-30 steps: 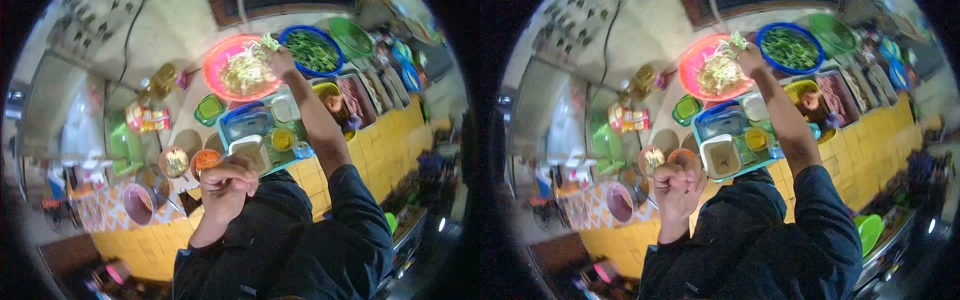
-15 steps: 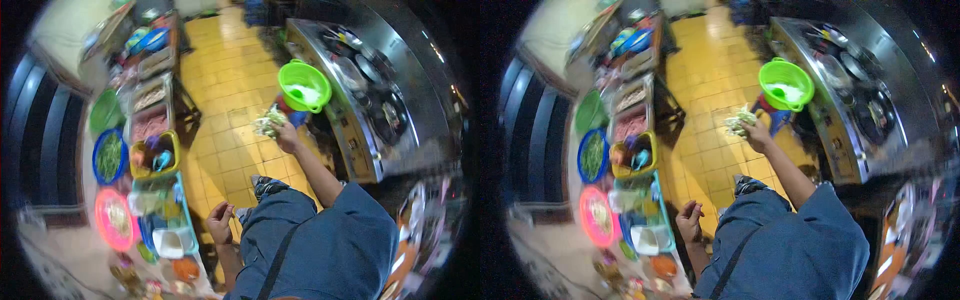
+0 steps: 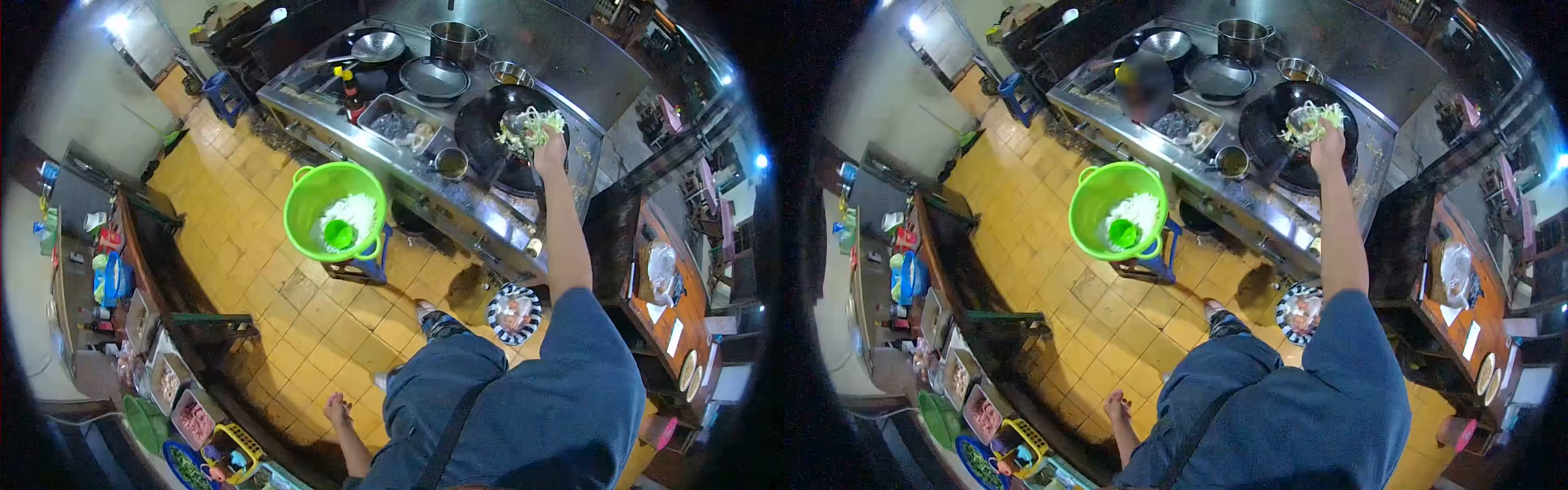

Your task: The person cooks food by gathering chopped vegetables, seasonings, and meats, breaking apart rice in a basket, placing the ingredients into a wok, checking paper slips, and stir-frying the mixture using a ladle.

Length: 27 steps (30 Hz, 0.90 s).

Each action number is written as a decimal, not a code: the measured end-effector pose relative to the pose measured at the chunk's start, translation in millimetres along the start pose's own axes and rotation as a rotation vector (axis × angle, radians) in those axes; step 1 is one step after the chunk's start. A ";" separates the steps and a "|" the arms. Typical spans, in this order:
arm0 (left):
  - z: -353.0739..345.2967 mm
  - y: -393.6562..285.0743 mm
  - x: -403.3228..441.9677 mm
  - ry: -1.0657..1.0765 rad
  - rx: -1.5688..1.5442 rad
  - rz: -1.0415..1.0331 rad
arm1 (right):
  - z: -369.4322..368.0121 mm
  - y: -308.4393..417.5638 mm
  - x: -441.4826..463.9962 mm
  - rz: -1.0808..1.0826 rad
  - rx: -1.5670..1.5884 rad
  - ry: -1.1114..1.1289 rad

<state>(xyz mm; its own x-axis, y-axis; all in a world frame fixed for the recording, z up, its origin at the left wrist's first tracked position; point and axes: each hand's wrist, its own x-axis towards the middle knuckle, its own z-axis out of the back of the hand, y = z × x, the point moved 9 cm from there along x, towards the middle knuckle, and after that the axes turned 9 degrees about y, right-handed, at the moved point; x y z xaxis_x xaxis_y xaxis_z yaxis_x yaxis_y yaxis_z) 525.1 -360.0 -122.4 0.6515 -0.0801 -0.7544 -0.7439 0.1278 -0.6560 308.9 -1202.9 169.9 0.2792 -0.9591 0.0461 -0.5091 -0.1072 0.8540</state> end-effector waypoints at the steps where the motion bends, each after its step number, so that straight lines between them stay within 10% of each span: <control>1: -17.1 -10.6 5.8 0.017 0.023 0.000 | 15.5 -9.9 22.7 -0.117 -0.076 -0.031; 5: -72.4 -41.7 25.8 0.063 0.183 0.008 | 83.0 -15.2 72.1 -0.354 -1.041 -0.314; 8: -85.0 -42.2 51.0 0.056 0.197 -0.054 | 51.3 -1.0 87.7 0.091 -1.574 -0.260; 11: -89.0 -39.8 90.7 -0.005 0.302 -0.234 | -11.5 -52.7 58.5 0.252 -1.425 0.028; 16: -119.2 -46.5 146.1 -0.278 0.166 -0.013 | -160.3 -181.1 -47.7 -0.108 -1.111 0.708; 22: -181.6 -74.4 201.5 -0.498 0.253 0.121 | -247.5 -386.0 -116.3 -0.469 -1.214 1.271; 23: -206.2 -127.2 173.6 -0.596 0.201 -0.231 | -254.0 -424.7 -120.9 -0.408 -1.298 1.360; 27: -234.8 -62.9 232.9 -0.450 -0.098 -0.039 | -289.8 -535.4 -141.2 -0.292 -1.557 1.509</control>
<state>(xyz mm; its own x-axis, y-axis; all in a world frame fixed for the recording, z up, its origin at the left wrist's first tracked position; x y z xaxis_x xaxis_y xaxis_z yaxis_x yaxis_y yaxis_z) 688.6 -618.8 -262.4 0.6630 0.3567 -0.6582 -0.7140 0.0372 -0.6991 777.9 -934.1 -143.6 0.8476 -0.0090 -0.5306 0.3169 0.8106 0.4925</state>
